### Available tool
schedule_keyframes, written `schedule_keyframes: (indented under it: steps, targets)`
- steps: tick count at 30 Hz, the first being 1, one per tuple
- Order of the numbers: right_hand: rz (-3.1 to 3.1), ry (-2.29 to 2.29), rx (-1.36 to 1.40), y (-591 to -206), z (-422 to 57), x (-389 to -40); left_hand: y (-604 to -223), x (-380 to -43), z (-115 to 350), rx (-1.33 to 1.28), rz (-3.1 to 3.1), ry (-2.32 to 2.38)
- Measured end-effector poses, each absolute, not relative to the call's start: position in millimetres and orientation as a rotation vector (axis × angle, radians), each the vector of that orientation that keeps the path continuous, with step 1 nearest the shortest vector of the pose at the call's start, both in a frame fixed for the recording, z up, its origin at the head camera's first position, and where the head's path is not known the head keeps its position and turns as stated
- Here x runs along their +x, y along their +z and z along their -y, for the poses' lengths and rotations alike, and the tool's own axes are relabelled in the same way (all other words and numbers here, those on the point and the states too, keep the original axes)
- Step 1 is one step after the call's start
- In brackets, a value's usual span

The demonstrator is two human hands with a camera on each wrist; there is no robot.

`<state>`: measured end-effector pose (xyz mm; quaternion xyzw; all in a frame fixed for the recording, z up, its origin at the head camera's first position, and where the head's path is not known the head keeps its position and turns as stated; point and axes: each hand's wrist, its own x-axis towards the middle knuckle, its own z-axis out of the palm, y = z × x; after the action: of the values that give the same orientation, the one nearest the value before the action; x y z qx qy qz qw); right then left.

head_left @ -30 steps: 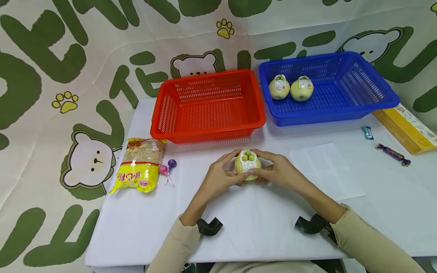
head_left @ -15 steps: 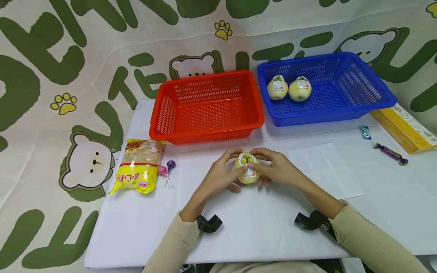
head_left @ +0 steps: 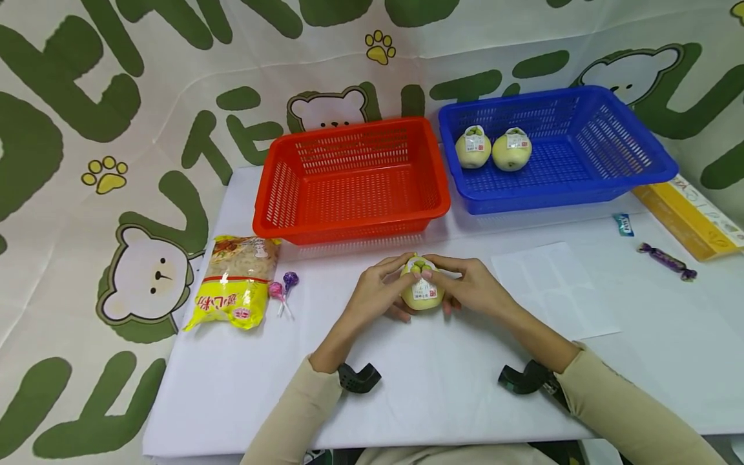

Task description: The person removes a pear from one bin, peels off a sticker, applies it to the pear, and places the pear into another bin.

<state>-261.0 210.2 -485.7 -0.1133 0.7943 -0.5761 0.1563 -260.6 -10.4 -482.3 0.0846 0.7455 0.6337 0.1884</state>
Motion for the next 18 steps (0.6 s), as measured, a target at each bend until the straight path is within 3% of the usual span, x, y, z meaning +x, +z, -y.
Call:
schedule_keyframes:
  steps: [18]
  targets:
    - [-2.307,-1.69,-0.279,-485.6,-206.2,-259.8,-485.4,-264.2,4.3,0.166,-2.136,1.82]
